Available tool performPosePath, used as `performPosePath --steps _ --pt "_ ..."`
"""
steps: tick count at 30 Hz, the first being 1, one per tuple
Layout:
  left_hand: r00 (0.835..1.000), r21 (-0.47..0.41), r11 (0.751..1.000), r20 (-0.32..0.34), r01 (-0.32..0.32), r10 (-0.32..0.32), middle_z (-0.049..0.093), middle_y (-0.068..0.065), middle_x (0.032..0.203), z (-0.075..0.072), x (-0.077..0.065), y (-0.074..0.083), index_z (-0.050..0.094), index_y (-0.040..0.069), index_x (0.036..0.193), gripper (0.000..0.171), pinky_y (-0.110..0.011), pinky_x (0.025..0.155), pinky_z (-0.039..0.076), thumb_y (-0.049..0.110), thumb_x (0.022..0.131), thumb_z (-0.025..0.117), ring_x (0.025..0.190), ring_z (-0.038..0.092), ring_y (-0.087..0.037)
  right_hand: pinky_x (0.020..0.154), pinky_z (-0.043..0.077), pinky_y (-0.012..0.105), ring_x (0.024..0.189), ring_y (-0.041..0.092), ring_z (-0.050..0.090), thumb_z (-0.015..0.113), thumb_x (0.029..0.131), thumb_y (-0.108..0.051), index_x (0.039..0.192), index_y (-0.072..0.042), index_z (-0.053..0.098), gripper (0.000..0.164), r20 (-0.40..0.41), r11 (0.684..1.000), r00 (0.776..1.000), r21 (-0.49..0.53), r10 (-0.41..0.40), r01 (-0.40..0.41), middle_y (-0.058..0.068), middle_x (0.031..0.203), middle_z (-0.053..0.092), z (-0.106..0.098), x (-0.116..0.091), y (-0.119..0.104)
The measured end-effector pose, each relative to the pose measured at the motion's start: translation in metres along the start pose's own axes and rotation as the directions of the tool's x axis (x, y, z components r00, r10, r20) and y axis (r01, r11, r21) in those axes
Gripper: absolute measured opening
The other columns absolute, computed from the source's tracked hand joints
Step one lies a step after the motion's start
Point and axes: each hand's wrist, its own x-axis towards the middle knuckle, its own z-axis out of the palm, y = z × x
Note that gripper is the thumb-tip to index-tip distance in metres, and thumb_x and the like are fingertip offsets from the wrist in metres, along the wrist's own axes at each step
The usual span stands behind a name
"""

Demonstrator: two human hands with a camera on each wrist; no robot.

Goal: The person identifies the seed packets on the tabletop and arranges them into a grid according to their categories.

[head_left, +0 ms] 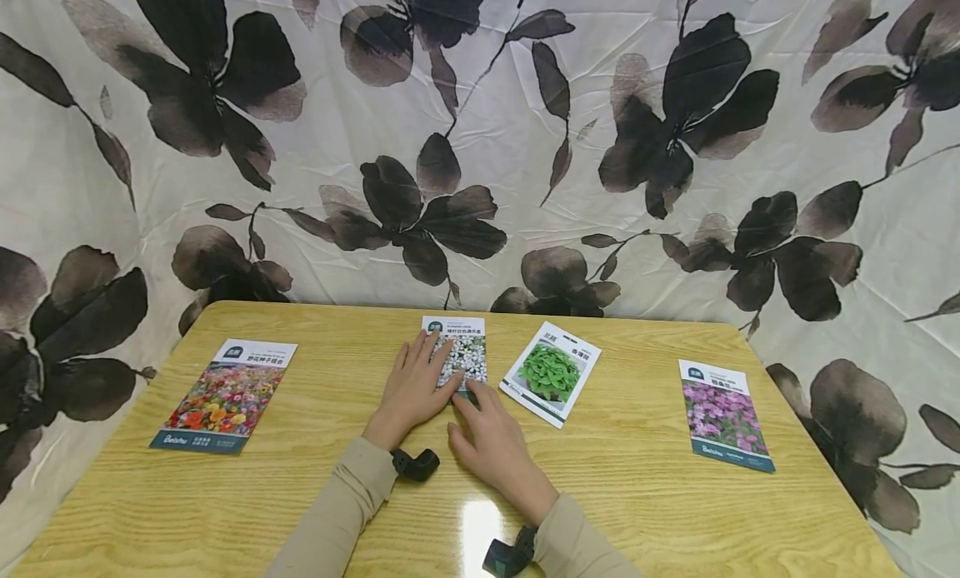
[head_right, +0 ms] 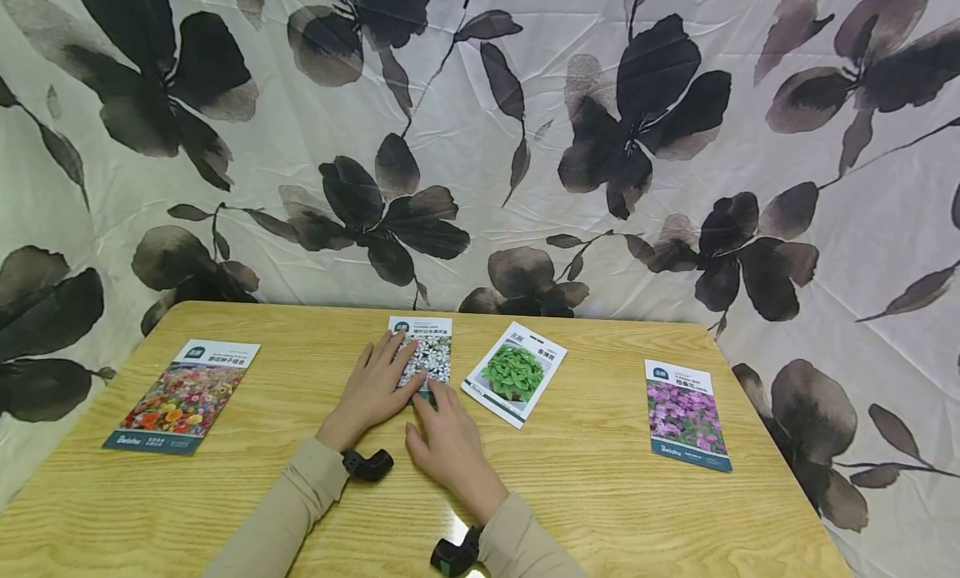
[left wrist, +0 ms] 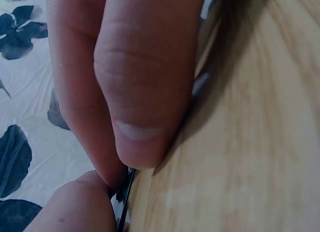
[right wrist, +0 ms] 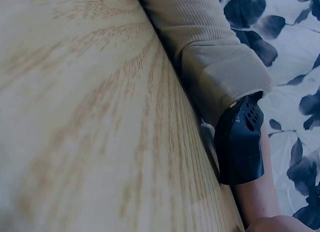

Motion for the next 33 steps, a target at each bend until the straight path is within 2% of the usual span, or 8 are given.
performPosePath --steps 12,16,20,24,29,33 --pt "1.000 0.008 1.000 0.000 -0.011 0.011 0.027 -0.018 0.160 0.0001 0.0000 0.0001 0.040 0.009 0.153 0.065 -0.053 0.119 0.010 0.050 0.103 0.042 0.150 0.014 -0.037 0.092 0.052 0.047 0.134 0.031 0.044 0.061 0.095 -0.027 0.130 -0.008 0.065 0.040 0.000 1.000 1.000 0.025 0.007 -0.007 0.016 0.144 0.048 -0.0013 -0.0002 -0.0004" --pt "1.000 0.009 1.000 -0.006 -0.022 0.022 0.027 -0.019 0.160 -0.0002 0.0001 0.0004 0.041 0.007 0.152 0.065 -0.050 0.120 0.009 0.049 0.103 0.043 0.149 0.015 -0.038 0.093 0.051 0.047 0.133 0.031 0.046 0.062 0.094 -0.025 0.128 -0.007 0.066 0.039 -0.027 0.999 1.000 0.042 0.000 0.001 0.016 0.142 0.050 -0.0017 -0.0001 -0.0005" --pt "0.999 0.008 0.999 -0.014 -0.032 0.032 0.027 -0.020 0.159 0.0003 0.0004 -0.0001 0.041 0.006 0.151 0.065 -0.049 0.120 0.008 0.049 0.102 0.044 0.149 0.016 -0.039 0.091 0.053 0.046 0.130 0.031 0.049 0.063 0.092 -0.020 0.124 -0.007 0.067 0.034 -0.086 0.998 0.996 0.061 -0.028 0.033 0.014 0.140 0.053 -0.0018 0.0010 -0.0002" --pt "0.999 0.007 0.999 -0.010 -0.036 0.036 0.026 -0.021 0.160 0.0001 0.0002 -0.0008 0.041 0.007 0.152 0.067 -0.048 0.120 0.007 0.050 0.101 0.045 0.149 0.014 -0.039 0.090 0.054 0.042 0.125 0.029 0.054 0.065 0.089 -0.014 0.117 -0.006 0.069 0.030 -0.175 0.993 0.982 0.072 -0.077 0.091 0.013 0.136 0.057 -0.0019 0.0034 0.0009" --pt "0.999 0.023 0.999 -0.002 -0.035 0.036 0.025 -0.021 0.160 -0.0002 -0.0003 -0.0018 0.038 0.008 0.153 0.073 -0.048 0.120 0.006 0.056 0.099 0.045 0.150 0.011 -0.039 0.097 0.050 0.036 0.118 0.027 0.059 0.064 0.087 -0.011 0.113 -0.003 0.070 0.027 -0.281 0.984 0.949 0.063 -0.143 0.167 0.012 0.126 0.063 -0.0010 0.0069 0.0040" --pt "0.999 0.025 0.999 0.004 -0.037 0.037 0.023 -0.021 0.161 -0.0007 -0.0006 -0.0017 0.037 0.008 0.154 0.078 -0.048 0.120 0.004 0.061 0.097 0.046 0.150 0.010 -0.038 0.094 0.051 0.034 0.113 0.025 0.060 0.065 0.086 -0.008 0.110 -0.003 0.071 0.025 -0.332 0.978 0.929 0.068 -0.164 0.197 0.011 0.119 0.065 -0.0016 0.0090 0.0073"
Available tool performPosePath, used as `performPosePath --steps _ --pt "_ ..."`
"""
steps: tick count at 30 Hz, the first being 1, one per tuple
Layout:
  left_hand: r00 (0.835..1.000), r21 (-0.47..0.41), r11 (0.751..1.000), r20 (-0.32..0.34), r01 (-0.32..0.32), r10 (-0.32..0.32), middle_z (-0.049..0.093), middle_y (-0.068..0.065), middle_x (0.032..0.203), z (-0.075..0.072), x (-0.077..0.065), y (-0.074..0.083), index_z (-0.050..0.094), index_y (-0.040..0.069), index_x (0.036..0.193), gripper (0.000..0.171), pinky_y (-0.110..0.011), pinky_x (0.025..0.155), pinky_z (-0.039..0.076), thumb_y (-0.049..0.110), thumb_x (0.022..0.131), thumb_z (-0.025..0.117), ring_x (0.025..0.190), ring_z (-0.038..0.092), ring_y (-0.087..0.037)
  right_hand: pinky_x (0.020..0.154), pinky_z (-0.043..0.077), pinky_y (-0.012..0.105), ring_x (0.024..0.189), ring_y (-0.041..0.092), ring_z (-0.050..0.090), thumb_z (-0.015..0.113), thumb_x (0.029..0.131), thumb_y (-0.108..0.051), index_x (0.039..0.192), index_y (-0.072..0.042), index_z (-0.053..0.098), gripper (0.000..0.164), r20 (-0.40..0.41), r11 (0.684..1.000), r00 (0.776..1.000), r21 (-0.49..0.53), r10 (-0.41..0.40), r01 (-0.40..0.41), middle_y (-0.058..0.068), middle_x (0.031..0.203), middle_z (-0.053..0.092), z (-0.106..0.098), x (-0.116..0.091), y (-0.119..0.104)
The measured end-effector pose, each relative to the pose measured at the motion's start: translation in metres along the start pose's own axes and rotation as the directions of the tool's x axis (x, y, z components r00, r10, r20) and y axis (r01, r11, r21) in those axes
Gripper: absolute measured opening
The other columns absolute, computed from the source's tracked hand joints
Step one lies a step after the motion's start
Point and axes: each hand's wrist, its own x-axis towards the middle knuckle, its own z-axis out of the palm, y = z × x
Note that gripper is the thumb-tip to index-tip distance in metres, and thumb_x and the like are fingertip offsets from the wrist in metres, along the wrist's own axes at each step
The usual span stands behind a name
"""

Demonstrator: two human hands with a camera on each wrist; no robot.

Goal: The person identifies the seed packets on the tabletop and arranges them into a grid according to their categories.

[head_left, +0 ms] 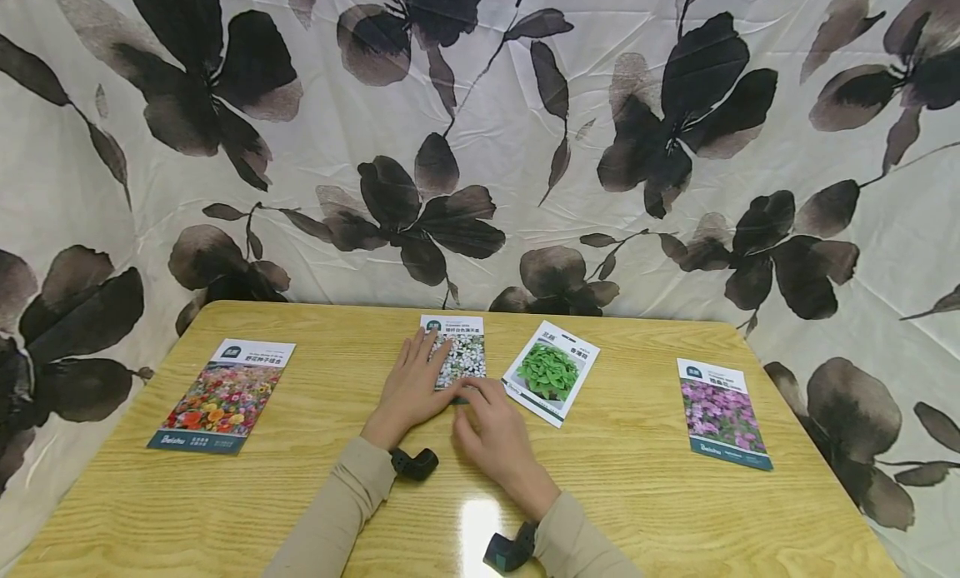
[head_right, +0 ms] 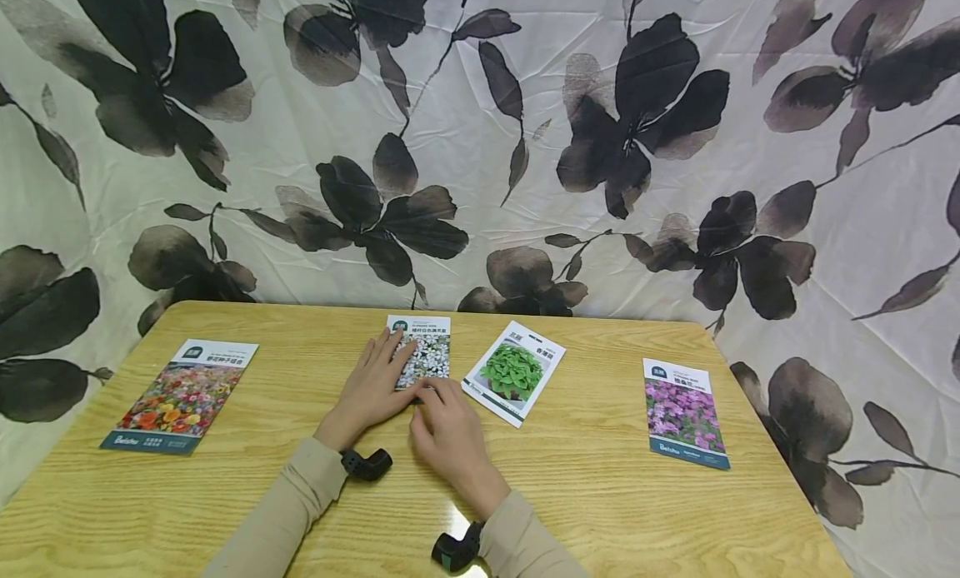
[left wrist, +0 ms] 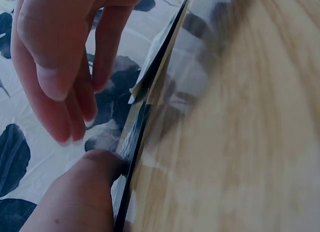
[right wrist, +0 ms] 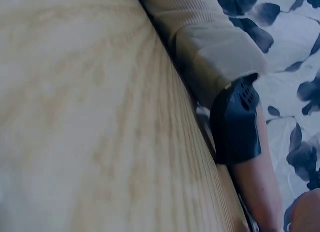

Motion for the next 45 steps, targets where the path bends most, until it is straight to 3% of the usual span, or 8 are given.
performPosePath --steps 5,15,24,31,35,41,43,45 --pt "1.000 -0.008 1.000 -0.002 -0.007 0.007 0.022 -0.020 0.161 -0.001 0.000 0.000 0.037 0.008 0.154 0.079 -0.048 0.120 0.004 0.062 0.096 0.047 0.150 0.009 -0.037 0.093 0.051 0.036 0.111 0.025 0.060 0.066 0.086 -0.005 0.109 -0.001 0.071 0.024 -0.037 1.000 0.999 0.027 0.011 -0.010 0.013 0.116 0.066 -0.004 0.001 0.006" --pt "1.000 -0.029 1.000 0.000 -0.005 0.005 0.024 -0.019 0.161 -0.001 0.000 0.000 0.039 0.010 0.153 0.077 -0.048 0.120 0.004 0.061 0.096 0.047 0.150 0.011 -0.037 0.083 0.054 0.042 0.104 0.029 0.063 0.067 0.083 -0.001 0.102 -0.001 0.072 0.020 -0.124 0.998 0.991 -0.021 0.048 -0.051 0.015 0.110 0.068 -0.017 0.002 0.031" --pt "1.000 -0.033 0.999 0.011 -0.005 0.005 0.022 -0.019 0.161 -0.001 0.000 0.000 0.038 0.011 0.154 0.076 -0.047 0.120 0.004 0.060 0.097 0.047 0.150 0.010 -0.037 0.083 0.053 0.046 0.107 0.032 0.061 0.067 0.084 -0.001 0.105 0.000 0.072 0.021 -0.152 0.985 0.976 -0.048 0.156 -0.165 0.017 0.113 0.067 -0.032 -0.002 0.054" --pt "1.000 -0.035 0.999 0.013 -0.010 0.010 0.021 -0.018 0.162 0.000 0.000 -0.001 0.037 0.011 0.154 0.076 -0.047 0.120 0.003 0.059 0.097 0.048 0.150 0.009 -0.037 0.091 0.049 0.051 0.114 0.036 0.056 0.066 0.088 -0.010 0.111 0.000 0.070 0.026 -0.102 0.945 0.948 -0.098 0.302 -0.311 0.020 0.121 0.063 -0.039 -0.005 0.067" --pt "1.000 -0.035 0.999 0.006 -0.013 0.013 0.022 -0.019 0.161 0.000 0.000 -0.001 0.038 0.011 0.154 0.075 -0.047 0.120 0.003 0.059 0.097 0.048 0.150 0.009 -0.037 0.099 0.041 0.056 0.125 0.043 0.047 0.067 0.091 -0.023 0.127 0.000 0.062 0.044 -0.020 0.889 0.905 -0.179 0.426 -0.422 0.026 0.136 0.051 -0.043 -0.006 0.067" --pt "1.000 -0.035 0.999 0.008 -0.009 0.009 0.023 -0.019 0.161 -0.001 0.000 -0.001 0.038 0.011 0.154 0.075 -0.047 0.120 0.003 0.059 0.097 0.048 0.150 0.009 -0.038 0.114 0.022 0.058 0.145 0.046 0.020 0.060 0.094 -0.048 0.151 -0.005 0.039 0.074 0.148 0.781 0.781 -0.299 0.606 -0.549 0.030 0.156 0.022 -0.045 -0.008 0.066" --pt "1.000 -0.035 0.999 0.010 -0.007 0.007 0.023 -0.019 0.161 -0.001 0.000 -0.001 0.038 0.011 0.154 0.075 -0.047 0.120 0.003 0.059 0.097 0.048 0.150 0.009 -0.038 0.116 0.019 0.058 0.146 0.046 0.015 0.058 0.095 -0.050 0.153 -0.004 0.035 0.077 0.178 0.770 0.761 -0.312 0.623 -0.557 0.031 0.158 0.018 -0.045 -0.008 0.067" --pt "1.000 -0.034 0.999 0.015 -0.003 0.003 0.023 -0.019 0.161 -0.001 0.000 -0.001 0.038 0.011 0.154 0.075 -0.047 0.120 0.003 0.059 0.097 0.047 0.150 0.009 -0.038 0.116 0.016 0.058 0.147 0.046 0.013 0.057 0.095 -0.051 0.153 -0.004 0.035 0.078 0.195 0.770 0.755 -0.312 0.626 -0.557 0.031 0.158 0.017 -0.045 -0.008 0.067"
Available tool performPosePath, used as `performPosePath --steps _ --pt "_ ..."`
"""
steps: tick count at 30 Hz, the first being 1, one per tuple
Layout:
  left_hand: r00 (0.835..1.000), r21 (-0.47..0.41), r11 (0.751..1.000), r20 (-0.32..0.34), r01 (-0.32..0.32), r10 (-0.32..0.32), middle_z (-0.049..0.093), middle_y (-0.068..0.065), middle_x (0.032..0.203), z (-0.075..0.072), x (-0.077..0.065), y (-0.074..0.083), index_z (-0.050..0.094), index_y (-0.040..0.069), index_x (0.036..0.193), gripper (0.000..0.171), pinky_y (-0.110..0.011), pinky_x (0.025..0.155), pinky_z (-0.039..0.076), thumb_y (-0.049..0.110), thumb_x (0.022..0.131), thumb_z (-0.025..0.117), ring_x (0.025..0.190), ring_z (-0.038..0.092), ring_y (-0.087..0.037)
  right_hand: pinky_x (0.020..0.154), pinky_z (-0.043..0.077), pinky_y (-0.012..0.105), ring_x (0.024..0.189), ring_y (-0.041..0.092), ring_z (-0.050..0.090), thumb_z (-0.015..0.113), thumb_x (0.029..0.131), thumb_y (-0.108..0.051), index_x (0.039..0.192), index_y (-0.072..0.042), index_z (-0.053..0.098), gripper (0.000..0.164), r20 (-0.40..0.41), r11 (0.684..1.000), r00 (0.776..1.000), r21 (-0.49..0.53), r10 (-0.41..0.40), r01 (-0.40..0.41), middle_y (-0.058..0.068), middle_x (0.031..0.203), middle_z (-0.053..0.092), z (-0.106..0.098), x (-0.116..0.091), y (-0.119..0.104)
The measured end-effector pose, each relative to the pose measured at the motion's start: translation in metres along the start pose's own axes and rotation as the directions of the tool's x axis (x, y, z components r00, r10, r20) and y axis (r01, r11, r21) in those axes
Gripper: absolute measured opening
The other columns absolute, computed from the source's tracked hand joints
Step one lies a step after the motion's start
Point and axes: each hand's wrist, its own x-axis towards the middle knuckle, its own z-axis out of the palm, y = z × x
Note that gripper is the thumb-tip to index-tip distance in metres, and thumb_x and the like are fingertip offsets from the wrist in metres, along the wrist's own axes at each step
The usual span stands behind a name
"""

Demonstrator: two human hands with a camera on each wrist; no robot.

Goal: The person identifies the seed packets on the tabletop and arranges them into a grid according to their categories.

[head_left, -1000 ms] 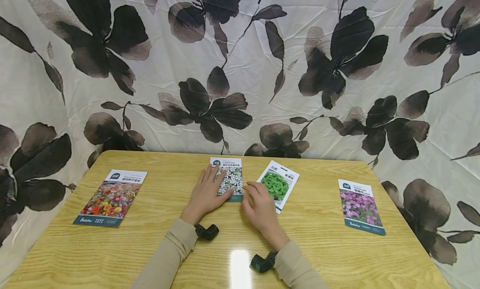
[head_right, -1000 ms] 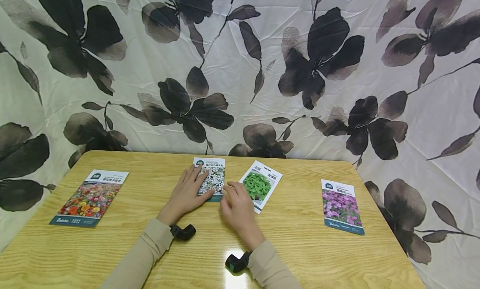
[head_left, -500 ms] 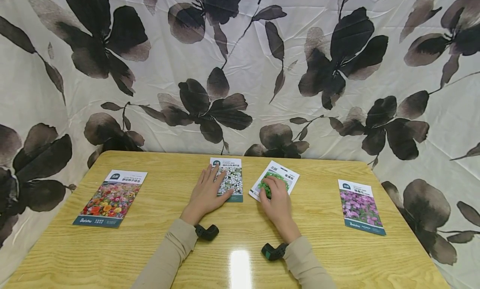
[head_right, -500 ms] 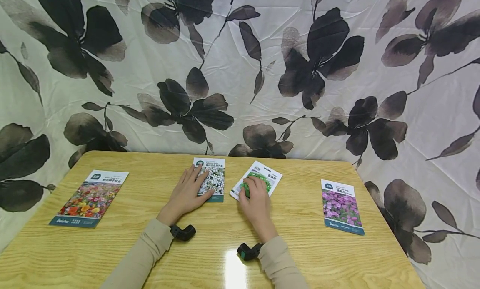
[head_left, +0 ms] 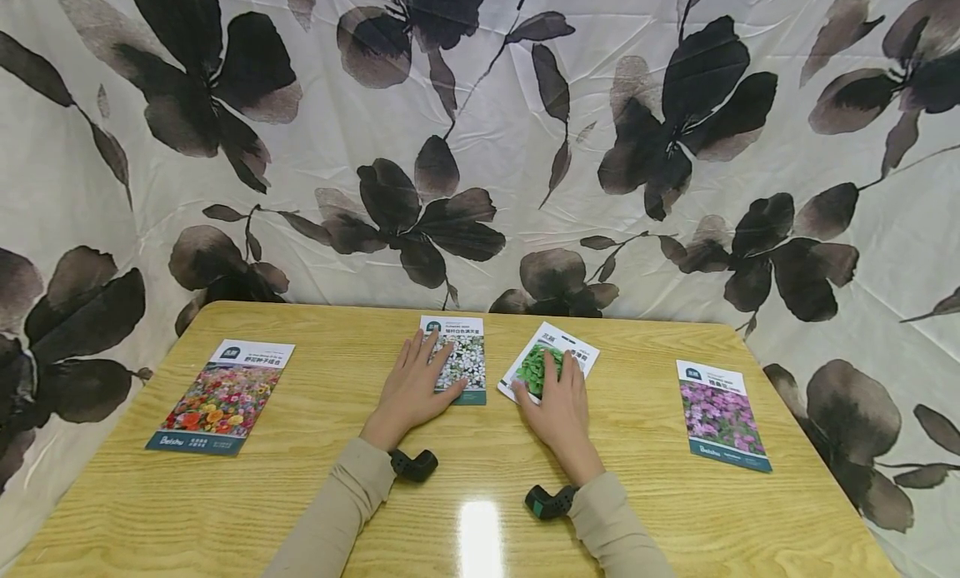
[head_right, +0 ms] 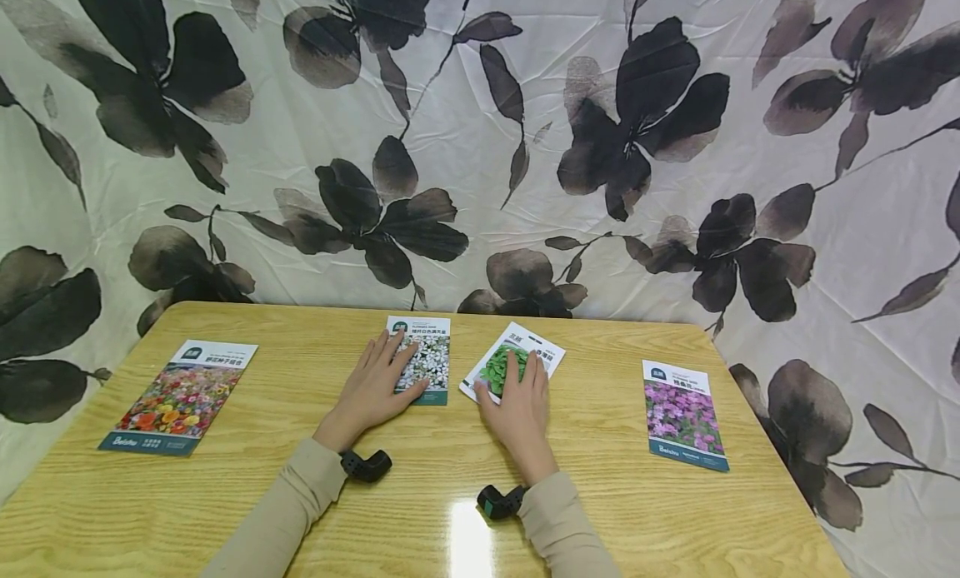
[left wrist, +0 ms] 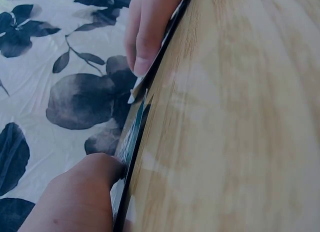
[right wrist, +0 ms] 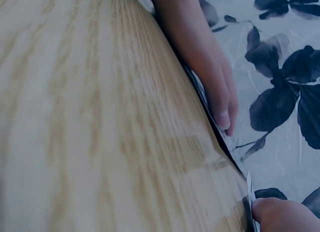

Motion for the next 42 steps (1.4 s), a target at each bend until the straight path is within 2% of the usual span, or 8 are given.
performPosePath --steps 12,42 --pt "1.000 -0.002 1.000 0.010 0.005 -0.005 0.022 -0.019 0.161 -0.001 -0.001 0.000 0.037 0.011 0.154 0.075 -0.047 0.120 0.002 0.059 0.098 0.046 0.151 0.007 -0.038 0.118 0.010 0.056 0.149 0.043 0.009 0.058 0.090 -0.063 0.155 -0.005 0.032 0.090 0.083 0.999 0.997 -0.047 -0.003 0.007 0.031 0.159 0.014 0.000 0.003 0.005" --pt "1.000 -0.002 1.000 0.017 0.007 -0.007 0.022 -0.020 0.161 -0.003 -0.001 0.002 0.039 0.010 0.153 0.075 -0.049 0.120 0.003 0.058 0.097 0.050 0.150 0.007 -0.039 0.119 0.009 0.053 0.150 0.040 0.009 0.063 0.085 -0.065 0.155 -0.006 0.033 0.096 0.166 0.994 0.983 -0.051 -0.082 0.092 0.027 0.161 0.013 -0.011 0.009 0.013"
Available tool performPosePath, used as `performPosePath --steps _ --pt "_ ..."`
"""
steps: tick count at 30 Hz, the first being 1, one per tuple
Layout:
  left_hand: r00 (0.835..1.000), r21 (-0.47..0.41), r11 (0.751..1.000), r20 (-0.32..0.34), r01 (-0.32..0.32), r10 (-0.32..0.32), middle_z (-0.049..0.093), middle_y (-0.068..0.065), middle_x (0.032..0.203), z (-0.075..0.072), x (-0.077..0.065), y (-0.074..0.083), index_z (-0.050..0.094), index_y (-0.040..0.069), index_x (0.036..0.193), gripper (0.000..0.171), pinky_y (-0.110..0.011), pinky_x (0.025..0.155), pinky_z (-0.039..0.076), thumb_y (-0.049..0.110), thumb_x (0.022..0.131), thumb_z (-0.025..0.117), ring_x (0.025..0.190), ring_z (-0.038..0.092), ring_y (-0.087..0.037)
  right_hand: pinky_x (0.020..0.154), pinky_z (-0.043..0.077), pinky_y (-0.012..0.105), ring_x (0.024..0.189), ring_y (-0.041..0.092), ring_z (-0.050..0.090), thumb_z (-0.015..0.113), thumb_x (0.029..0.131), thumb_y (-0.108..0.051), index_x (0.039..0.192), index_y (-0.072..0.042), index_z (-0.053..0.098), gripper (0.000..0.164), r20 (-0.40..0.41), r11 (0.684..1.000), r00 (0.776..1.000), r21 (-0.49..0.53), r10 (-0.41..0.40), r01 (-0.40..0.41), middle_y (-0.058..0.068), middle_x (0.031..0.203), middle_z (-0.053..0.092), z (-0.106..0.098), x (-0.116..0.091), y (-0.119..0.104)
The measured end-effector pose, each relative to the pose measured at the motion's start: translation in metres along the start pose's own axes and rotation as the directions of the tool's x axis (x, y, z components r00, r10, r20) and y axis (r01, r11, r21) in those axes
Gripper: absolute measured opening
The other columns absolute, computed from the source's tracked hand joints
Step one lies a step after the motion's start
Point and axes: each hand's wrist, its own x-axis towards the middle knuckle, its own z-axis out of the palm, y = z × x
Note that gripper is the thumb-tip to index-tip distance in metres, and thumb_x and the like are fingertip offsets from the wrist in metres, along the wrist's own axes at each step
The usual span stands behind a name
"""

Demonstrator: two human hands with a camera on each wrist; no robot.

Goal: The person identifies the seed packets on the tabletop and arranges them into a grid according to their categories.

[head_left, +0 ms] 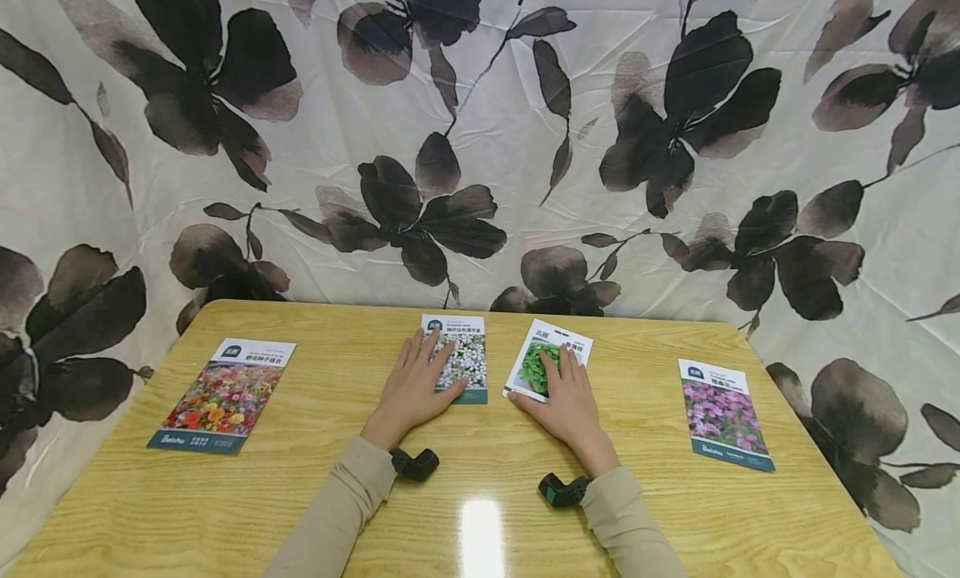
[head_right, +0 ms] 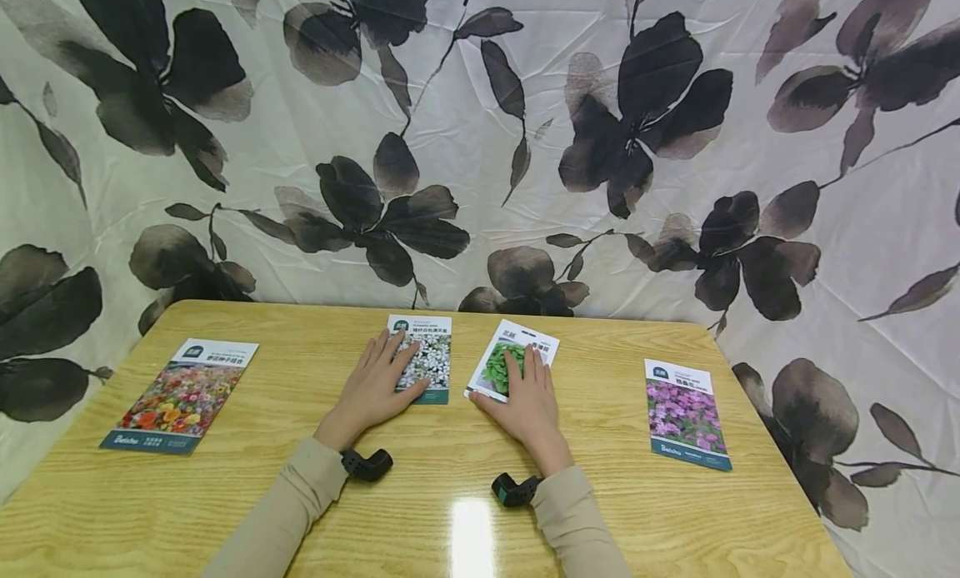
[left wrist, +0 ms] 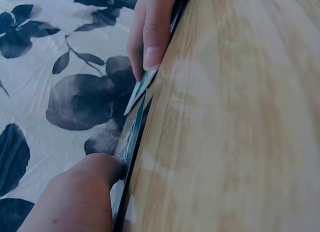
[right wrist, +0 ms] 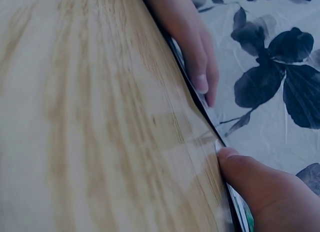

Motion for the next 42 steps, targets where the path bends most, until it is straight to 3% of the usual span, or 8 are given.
performPosePath --steps 17,42 --pt "1.000 0.005 1.000 0.002 0.002 -0.002 0.022 -0.019 0.162 0.002 0.002 -0.001 0.038 0.011 0.154 0.075 -0.048 0.120 0.003 0.060 0.097 0.047 0.151 0.006 -0.038 0.119 0.011 0.053 0.149 0.041 0.013 0.069 0.083 -0.062 0.153 -0.008 0.038 0.094 0.007 0.997 0.999 0.063 -0.050 0.049 0.025 0.161 0.017 -0.006 0.003 0.010" --pt "1.000 0.005 1.000 0.016 0.003 -0.004 0.021 -0.020 0.161 0.000 0.003 0.001 0.037 0.010 0.154 0.075 -0.049 0.120 0.003 0.057 0.097 0.049 0.150 0.008 -0.041 0.120 0.008 0.051 0.150 0.037 0.012 0.069 0.082 -0.064 0.154 -0.009 0.036 0.097 0.020 0.995 0.997 0.064 -0.081 0.080 0.021 0.162 0.017 -0.004 0.005 0.018"
